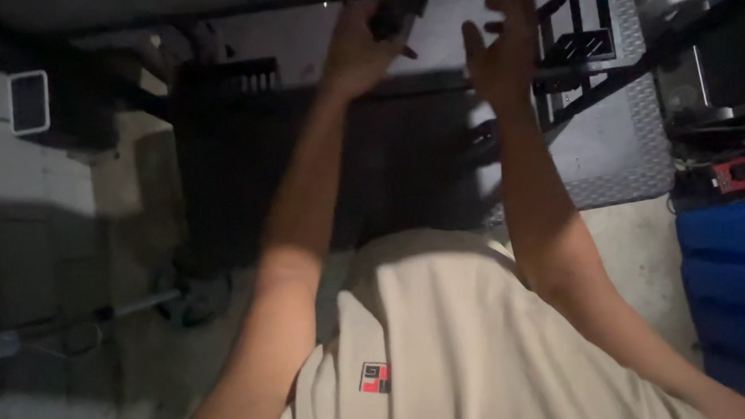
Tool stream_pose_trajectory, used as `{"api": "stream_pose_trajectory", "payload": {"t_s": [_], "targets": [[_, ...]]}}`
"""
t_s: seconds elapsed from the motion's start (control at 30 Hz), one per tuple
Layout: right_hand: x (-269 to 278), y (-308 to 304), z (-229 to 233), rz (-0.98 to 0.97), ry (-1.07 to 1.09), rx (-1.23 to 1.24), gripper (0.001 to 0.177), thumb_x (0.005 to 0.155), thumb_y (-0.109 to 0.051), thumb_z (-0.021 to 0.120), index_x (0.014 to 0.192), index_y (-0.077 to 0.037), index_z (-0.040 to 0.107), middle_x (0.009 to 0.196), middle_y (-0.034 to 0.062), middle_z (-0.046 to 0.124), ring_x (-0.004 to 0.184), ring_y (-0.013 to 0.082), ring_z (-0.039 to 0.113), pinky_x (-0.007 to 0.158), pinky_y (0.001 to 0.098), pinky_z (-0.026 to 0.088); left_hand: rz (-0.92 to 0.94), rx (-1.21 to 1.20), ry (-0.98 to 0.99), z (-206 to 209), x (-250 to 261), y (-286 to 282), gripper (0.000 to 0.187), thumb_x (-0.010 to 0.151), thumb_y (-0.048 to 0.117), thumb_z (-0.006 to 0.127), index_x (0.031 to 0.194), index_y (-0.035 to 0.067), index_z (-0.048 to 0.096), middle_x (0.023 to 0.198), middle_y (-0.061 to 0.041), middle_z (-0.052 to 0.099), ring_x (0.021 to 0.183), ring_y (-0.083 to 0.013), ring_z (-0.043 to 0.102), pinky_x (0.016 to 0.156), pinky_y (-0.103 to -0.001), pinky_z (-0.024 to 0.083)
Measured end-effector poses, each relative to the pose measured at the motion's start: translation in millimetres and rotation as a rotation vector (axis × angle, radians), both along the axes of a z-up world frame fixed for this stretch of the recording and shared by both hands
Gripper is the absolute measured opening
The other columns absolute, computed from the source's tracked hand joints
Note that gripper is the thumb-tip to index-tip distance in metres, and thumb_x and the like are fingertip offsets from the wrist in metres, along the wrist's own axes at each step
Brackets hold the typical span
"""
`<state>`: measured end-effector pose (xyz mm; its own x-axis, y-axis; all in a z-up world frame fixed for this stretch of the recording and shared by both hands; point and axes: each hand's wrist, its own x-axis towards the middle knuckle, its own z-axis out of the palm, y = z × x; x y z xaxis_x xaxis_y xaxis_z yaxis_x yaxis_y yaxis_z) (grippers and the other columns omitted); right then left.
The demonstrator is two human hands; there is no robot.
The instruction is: The person assembles a black metal shelving unit by attaching side panels and slotted supports using screws. They pick up small metal parts and screws, align them on the frame, and tighten them by hand or with a screwdriver. The unit is gradually built up with multiple supports and panels added in sequence.
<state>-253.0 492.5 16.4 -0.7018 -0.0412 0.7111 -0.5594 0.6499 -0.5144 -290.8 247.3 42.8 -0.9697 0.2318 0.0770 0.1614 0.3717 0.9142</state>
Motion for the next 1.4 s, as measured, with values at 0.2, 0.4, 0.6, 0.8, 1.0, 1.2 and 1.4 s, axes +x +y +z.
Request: {"api": "stream_pose_trajectory", "payload": {"t_s": [0.2,0.4,0.6,0.8,1.0,1.2,1.4], "targets": [[-39,26,-19,0.081,-0.203,-0.096,0.058,0.101,-0.011,0.088,0.146,-0.01,0.051,0.145,0.0142,0.057,0.129,0.03,0.066,0.092,0.0373,0.062,0.045,-0.219,0.449,-10,-22,-26,0.052,0.078,0.008,0.088,0.126,-0.003,0.069,0.117,-0.024,0.072,0.107,-0.0364,0.07,0.091,-0.047,0.055],[-59,12,-40,0.056,-0.278,-0.006,0.056,0.102,-0.017,0.087,0.146,-0.01,0.053,0.146,0.0166,0.057,0.133,0.0319,0.06,0.101,0.041,0.057,0.064,-0.258,-0.047,12,5,-29,0.063,0.083,0.003,0.068,0.144,0.012,0.056,0.121,-0.016,0.071,0.092,-0.0263,0.079,0.081,-0.039,0.064],[-42,-8,-19,0.076,-0.168,0.233,0.071,0.09,-0.01,0.091,0.151,-0.013,0.054,0.148,0.0148,0.054,0.136,0.0347,0.054,0.11,0.0476,0.051,-0.084,-0.211,0.265,-14,-4,-37,0.069,0.075,-0.007,0.075,0.141,0.01,0.063,0.125,-0.018,0.072,0.108,-0.0283,0.072,0.093,-0.042,0.055],[-28,-14,-24,0.18,-0.135,0.184,0.074,0.088,0.002,0.085,0.153,-0.014,0.055,0.152,0.0153,0.055,0.143,0.0347,0.054,0.115,0.0415,0.046,-0.07,-0.351,-0.091,1,5,-28,0.061,0.08,-0.002,0.071,0.136,0.021,0.067,0.121,-0.011,0.075,0.1,-0.0207,0.076,0.088,-0.037,0.058],[-12,-15,-10,0.116,-0.304,0.308,0.057,0.082,0.007,0.077,0.136,-0.008,0.068,0.135,0.0145,0.064,0.123,0.0325,0.062,0.107,0.0432,0.05,-0.114,-0.32,-0.114,-15,1,-17,0.058,0.08,-0.006,0.069,0.133,0.019,0.068,0.123,-0.01,0.073,0.104,-0.0222,0.075,0.088,-0.034,0.063],[-10,-17,-17,0.099,-0.36,0.283,0.046,0.086,0.002,0.076,0.13,-0.006,0.071,0.12,0.0139,0.068,0.11,0.0306,0.068,0.102,0.0414,0.053,-0.14,-0.409,0.019,-43,-6,-22,0.06,0.082,-0.006,0.068,0.139,0.014,0.061,0.133,-0.015,0.066,0.115,-0.0286,0.069,0.096,-0.039,0.058],[-12,-18,-34,0.061,-0.444,0.326,0.039,0.092,0.001,0.074,0.13,-0.007,0.072,0.123,0.0148,0.069,0.112,0.0327,0.067,0.102,0.0426,0.052,-0.169,-0.495,0.09,-64,-5,-26,0.059,0.089,-0.005,0.062,0.145,0.012,0.054,0.138,-0.014,0.061,0.124,-0.0305,0.061,0.105,-0.041,0.049]]}}
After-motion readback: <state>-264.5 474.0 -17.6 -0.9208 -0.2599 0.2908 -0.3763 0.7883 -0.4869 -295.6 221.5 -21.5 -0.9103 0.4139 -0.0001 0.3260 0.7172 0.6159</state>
